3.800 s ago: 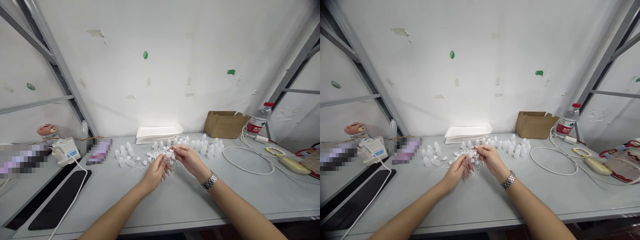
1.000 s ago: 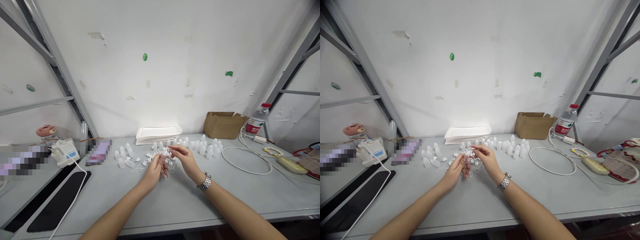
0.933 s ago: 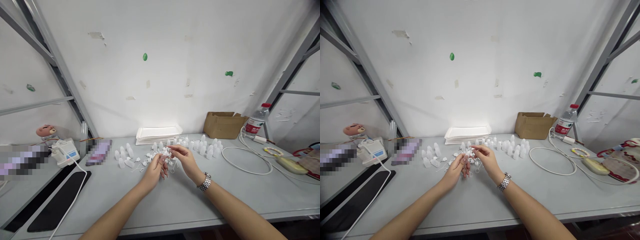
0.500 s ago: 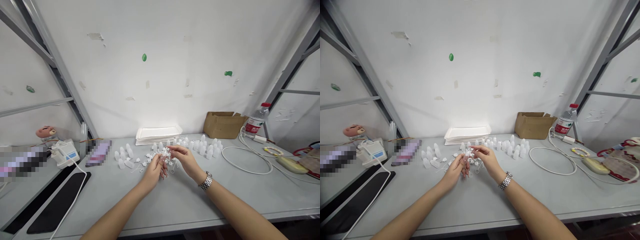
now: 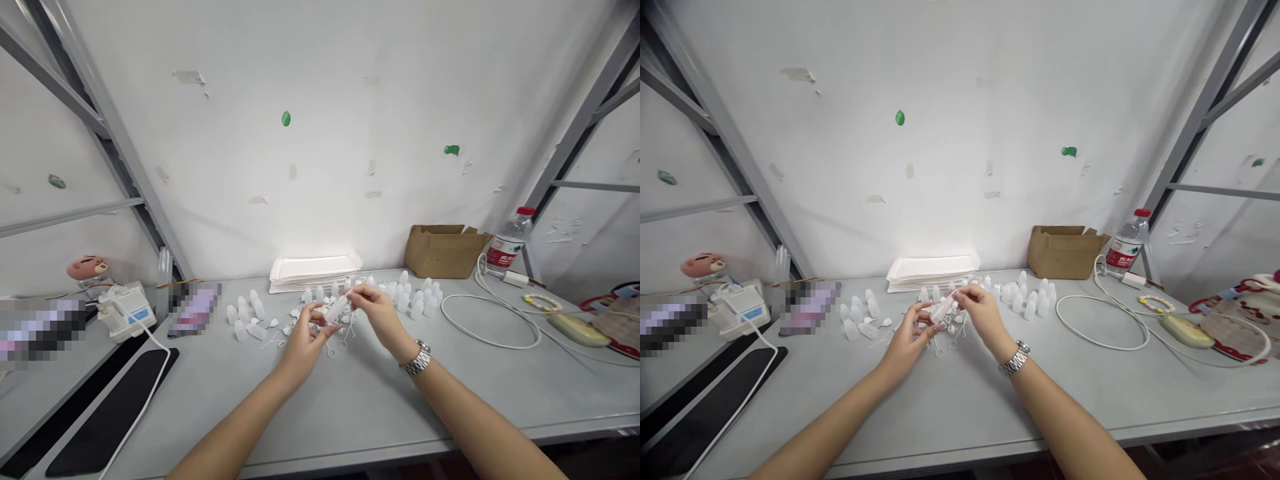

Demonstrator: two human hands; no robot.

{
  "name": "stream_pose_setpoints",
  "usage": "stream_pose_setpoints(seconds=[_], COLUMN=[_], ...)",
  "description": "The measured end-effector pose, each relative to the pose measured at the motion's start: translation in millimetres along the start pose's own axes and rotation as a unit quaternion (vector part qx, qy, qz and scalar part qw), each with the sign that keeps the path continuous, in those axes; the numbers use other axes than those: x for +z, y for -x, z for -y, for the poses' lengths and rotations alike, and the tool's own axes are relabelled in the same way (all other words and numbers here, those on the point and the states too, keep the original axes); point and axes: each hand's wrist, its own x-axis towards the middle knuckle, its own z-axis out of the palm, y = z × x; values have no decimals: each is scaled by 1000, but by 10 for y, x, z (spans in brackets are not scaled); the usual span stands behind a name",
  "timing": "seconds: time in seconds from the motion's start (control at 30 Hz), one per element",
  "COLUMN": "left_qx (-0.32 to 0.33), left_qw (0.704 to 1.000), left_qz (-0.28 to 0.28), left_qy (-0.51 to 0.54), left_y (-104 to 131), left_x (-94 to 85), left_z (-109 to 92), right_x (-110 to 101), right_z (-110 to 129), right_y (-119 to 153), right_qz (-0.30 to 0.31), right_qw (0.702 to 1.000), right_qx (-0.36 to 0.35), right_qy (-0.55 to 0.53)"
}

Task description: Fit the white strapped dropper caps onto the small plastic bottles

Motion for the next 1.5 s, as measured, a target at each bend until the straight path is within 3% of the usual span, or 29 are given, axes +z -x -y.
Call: stream_pose_setpoints(seconds=[0.1, 0.17, 0.3, 0.47, 0.6, 0.83, 0.97, 1.07, 1.17, 1.27, 1.5], left_qx=[-3, -11, -3, 0, 0, -8, -2, 9, 16, 24, 12], left_qw=[999, 998, 996, 996, 996, 997, 997, 997, 997, 997, 998], left_qz=[-49, -67, -86, -89, -84, -79, -71, -71, -73, -74, -65], left_qy=[-9, -4, 4, 7, 6, 8, 8, 4, 1, -4, -2], left_y=[9, 11, 5, -15, -21, -15, -16, -21, -26, -26, -17], left_x=[-10, -13, -10, -8, -13, -8, -6, -11, -14, -8, -1], left_z=[-16, -14, 12, 55, 67, 56, 57, 68, 88, 105, 94], right_x=[-232, -412, -680, -735, -695, -706, -804, -948, -1094, -1169, -1132], right_z=[106, 141, 82, -14, -27, 0, 163, 217, 141, 26, -38], right_y=[-113, -189, -292, -299, -276, -260, -240, -239, -254, -265, -276], right_qz=[-97, -128, -100, -72, -54, -30, -8, -34, -93, -93, -73], right_qw=[992, 974, 920, 850, 836, 854, 877, 877, 826, 772, 725], right_qx=[-14, -16, 35, 77, 89, 89, 125, 119, 93, 89, 113], right_qy=[85, 185, 378, 516, 538, 512, 465, 463, 549, 623, 676])
